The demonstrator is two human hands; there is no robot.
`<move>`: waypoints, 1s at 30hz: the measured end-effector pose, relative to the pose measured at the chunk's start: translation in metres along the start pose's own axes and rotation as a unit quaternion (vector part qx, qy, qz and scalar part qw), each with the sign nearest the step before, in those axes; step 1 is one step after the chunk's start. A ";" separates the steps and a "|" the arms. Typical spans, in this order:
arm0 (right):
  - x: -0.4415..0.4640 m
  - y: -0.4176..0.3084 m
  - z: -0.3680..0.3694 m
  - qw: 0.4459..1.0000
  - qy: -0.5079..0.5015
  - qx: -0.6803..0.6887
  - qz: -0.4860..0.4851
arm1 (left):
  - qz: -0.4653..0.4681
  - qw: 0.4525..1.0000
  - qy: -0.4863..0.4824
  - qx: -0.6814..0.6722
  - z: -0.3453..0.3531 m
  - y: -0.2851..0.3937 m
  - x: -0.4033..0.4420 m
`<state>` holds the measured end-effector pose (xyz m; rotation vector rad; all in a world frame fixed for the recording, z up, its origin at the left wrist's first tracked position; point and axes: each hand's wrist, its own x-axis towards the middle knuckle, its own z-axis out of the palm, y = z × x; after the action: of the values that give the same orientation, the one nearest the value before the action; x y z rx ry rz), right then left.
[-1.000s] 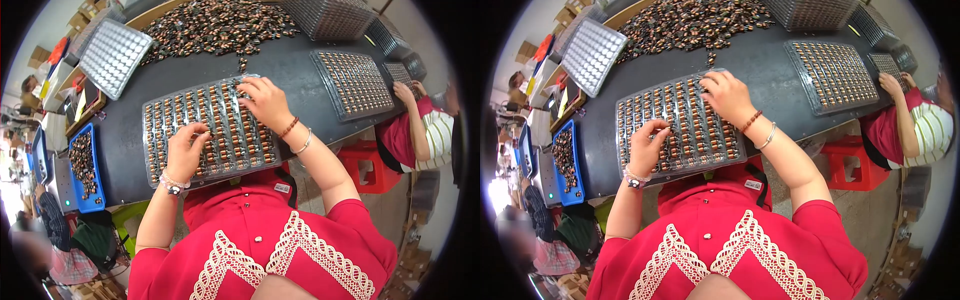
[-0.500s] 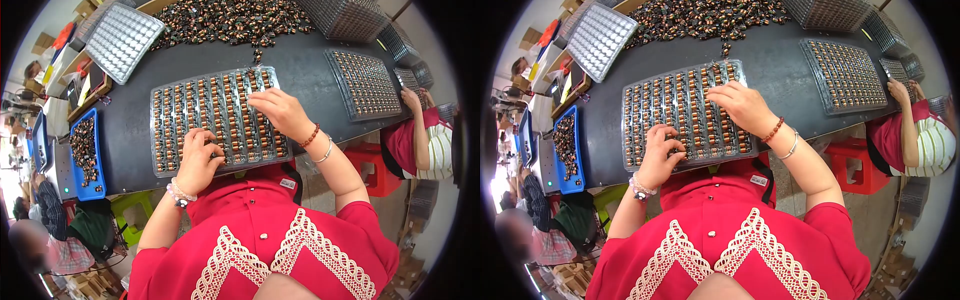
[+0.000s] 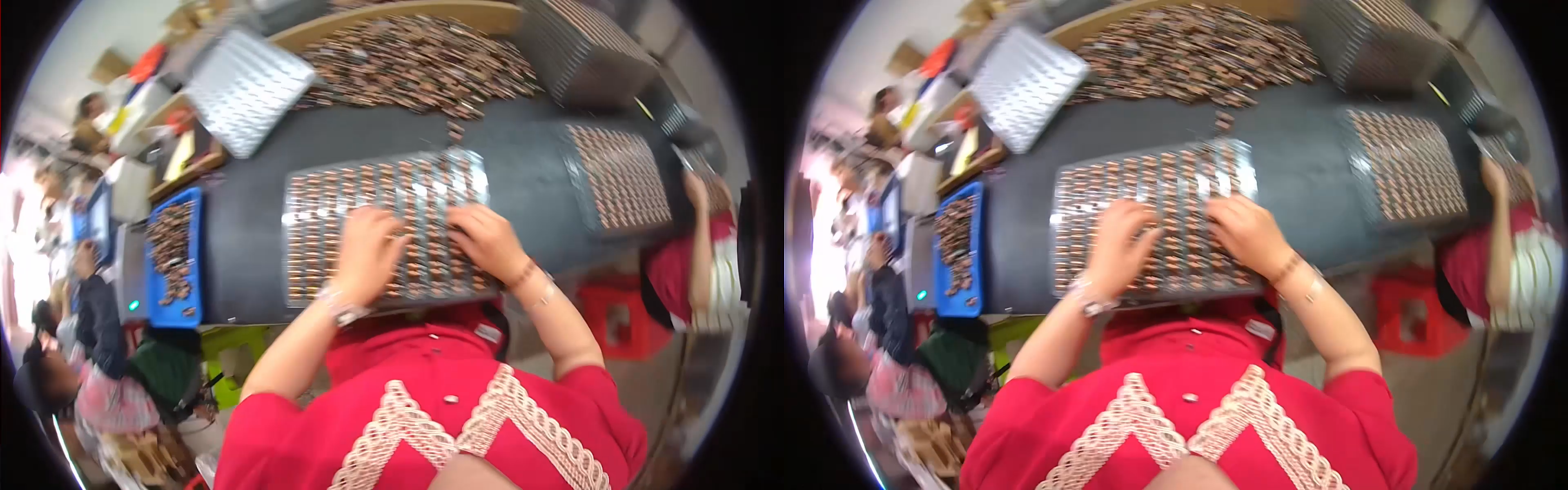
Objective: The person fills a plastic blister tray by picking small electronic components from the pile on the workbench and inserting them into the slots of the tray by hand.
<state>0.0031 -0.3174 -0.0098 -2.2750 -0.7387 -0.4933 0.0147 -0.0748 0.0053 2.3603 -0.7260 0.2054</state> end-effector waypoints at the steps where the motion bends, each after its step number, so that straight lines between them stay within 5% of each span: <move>1: 0.003 -0.005 0.000 1.000 -0.008 -0.011 0.021 | -0.003 1.000 0.018 0.007 0.011 -0.002 0.019; 14: 0.008 -0.015 0.001 0.988 0.025 -0.142 0.055 | 0.003 0.993 0.015 0.116 0.082 -0.011 0.129; 22: 0.002 -0.023 -0.011 0.994 0.045 -0.033 0.089 | -0.021 0.984 0.056 -0.170 0.058 0.002 0.119; 24: -0.002 -0.025 -0.013 0.996 0.044 -0.026 0.078 | -0.112 0.948 0.029 -0.298 0.058 0.006 0.111; 26: -0.012 -0.026 -0.018 0.997 0.038 -0.014 0.072 | -0.012 0.993 0.065 -0.098 0.070 -0.012 0.101; 30: -0.032 -0.027 -0.023 0.996 0.027 0.003 0.089 | -0.179 0.912 -0.016 -0.370 0.035 0.009 0.076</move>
<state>-0.0421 -0.3291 0.0024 -2.2867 -0.5050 -0.4647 0.0720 -0.1367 0.0078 1.7141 -0.2863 -0.2359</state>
